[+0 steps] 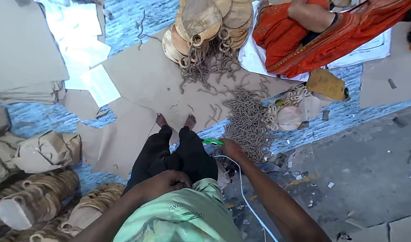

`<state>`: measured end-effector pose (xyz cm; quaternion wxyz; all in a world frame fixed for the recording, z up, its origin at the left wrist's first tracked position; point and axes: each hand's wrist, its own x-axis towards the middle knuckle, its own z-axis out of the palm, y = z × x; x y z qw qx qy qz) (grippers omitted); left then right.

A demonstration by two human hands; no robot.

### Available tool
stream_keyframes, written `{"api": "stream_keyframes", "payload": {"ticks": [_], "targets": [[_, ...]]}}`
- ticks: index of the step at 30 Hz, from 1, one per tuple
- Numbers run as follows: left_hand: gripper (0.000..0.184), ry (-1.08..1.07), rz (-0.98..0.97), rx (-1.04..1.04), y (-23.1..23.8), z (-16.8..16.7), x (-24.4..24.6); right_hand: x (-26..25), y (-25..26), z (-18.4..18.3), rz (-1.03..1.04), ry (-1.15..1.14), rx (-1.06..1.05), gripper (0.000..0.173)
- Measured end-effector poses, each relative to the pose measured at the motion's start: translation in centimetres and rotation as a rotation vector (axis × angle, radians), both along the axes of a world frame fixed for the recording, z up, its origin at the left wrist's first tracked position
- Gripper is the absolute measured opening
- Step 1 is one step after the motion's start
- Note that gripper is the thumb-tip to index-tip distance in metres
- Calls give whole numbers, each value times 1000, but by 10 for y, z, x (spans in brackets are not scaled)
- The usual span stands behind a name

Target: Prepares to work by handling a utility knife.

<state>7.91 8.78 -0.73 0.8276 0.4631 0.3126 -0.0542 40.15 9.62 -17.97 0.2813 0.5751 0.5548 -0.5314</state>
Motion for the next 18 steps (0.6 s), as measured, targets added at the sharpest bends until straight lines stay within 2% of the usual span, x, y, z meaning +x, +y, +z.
{"api": "stream_keyframes", "payload": {"ticks": [2,3,6,7,10,12,14,16,18], "targets": [[28,7,5,-1,-1,1,-2,-8,2,1,-143,203,-71,33],[28,8,4,-1,-1,0,-2,-13,3,-1,-103,251,-114,34],[28,3,-22,3,-1,-1,2,-24,8,-16,196,30,-99,34],[28,-2,-25,7,0,-2,4,-25,15,-20,218,-2,-52,33],[29,-11,-5,3,-6,-3,2,-38,25,-20,159,186,-122,36],[29,-14,-6,4,-10,-4,3,-47,24,-14,320,68,-71,34],[29,-22,-10,8,-13,-5,7,-49,29,-10,333,-35,19,33],[29,-30,5,17,-14,-7,7,-50,37,-16,220,124,-36,35],[30,-39,13,11,-19,-7,5,-55,31,-18,261,197,-139,34]]}}
